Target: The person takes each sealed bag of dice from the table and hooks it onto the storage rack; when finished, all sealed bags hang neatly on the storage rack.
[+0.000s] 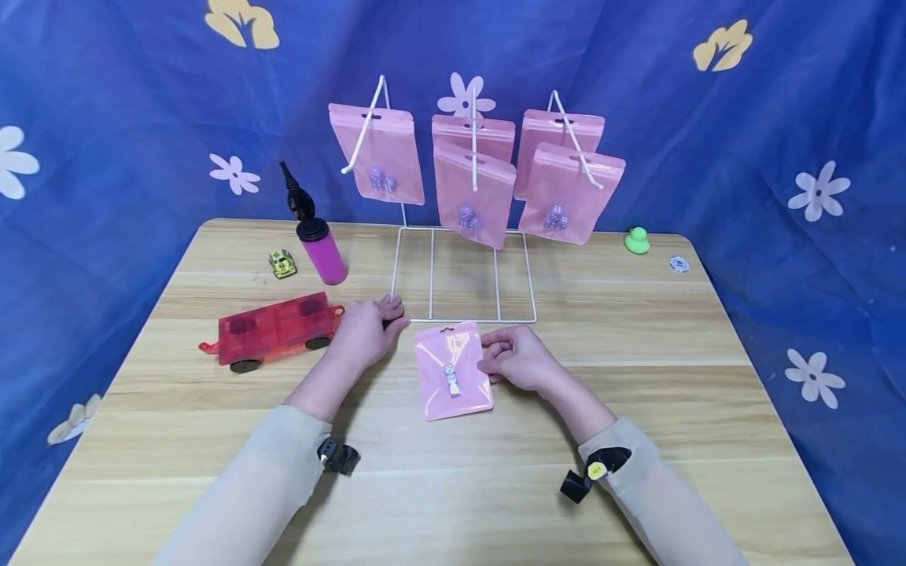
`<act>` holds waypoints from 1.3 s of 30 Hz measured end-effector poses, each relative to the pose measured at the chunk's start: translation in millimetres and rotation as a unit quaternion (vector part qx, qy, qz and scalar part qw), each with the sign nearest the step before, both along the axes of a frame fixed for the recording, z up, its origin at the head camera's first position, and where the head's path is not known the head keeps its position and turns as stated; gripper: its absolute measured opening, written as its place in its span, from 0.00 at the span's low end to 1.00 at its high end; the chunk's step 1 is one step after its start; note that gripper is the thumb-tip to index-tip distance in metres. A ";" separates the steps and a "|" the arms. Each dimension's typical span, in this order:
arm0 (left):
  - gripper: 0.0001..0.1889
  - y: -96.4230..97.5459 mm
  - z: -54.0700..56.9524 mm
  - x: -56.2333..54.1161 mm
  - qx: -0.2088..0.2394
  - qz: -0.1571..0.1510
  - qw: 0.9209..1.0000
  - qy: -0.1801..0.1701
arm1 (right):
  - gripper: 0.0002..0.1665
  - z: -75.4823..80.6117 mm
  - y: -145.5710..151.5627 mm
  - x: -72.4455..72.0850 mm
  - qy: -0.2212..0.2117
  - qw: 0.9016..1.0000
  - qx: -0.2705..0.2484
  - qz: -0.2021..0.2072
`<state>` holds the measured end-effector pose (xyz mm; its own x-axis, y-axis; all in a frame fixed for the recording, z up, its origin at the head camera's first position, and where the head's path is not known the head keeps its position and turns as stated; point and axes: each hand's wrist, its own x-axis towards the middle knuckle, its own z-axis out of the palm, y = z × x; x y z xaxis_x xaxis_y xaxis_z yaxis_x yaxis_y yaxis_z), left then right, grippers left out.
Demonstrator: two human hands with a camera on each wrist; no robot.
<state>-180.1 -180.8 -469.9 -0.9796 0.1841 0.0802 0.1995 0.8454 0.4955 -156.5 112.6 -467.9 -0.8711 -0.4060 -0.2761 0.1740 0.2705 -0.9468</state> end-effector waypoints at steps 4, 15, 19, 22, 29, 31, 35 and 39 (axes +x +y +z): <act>0.19 0.3 -0.1 -0.6 -0.003 0.001 1.000 0.003 | 0.15 3.5 3.3 1.3 0.035 0.999 0.002 0.016; 0.17 -0.7 -2.6 -0.8 0.006 -0.006 0.999 0.032 | 0.05 15.7 10.6 3.5 0.059 0.998 -0.017 0.031; 0.17 -1.7 -3.3 -0.5 0.003 -0.007 0.999 0.038 | 0.05 26.3 13.6 6.3 0.080 0.996 -0.023 0.028; 0.17 -2.0 -4.3 -0.9 0.005 -0.007 0.999 0.035 | 0.05 35.8 16.7 8.3 0.101 0.994 -0.029 0.023; 0.17 -2.1 -5.5 -2.8 0.006 -0.007 1.000 0.027 | 0.06 59.8 19.7 7.5 0.150 0.987 -0.053 -0.002; 0.17 -1.7 -5.2 -2.7 0.008 -0.008 1.000 0.028 | 0.05 66.4 19.6 5.8 0.163 0.985 -0.063 -0.011; 0.17 -1.7 -4.8 -2.5 0.012 -0.010 0.999 0.031 | 0.05 79.6 19.1 1.8 0.179 0.980 -0.087 -0.024; 0.17 -2.0 -5.1 -2.7 0.018 -0.014 0.999 0.033 | 0.05 93.4 16.6 -1.8 0.196 0.975 -0.100 -0.033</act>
<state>-182.8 -182.8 -475.0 -0.9666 0.2067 0.1517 0.2558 0.8206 0.5111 -158.3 129.2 -374.5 -0.9197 -0.3576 0.1617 -0.2008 0.0746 -0.9768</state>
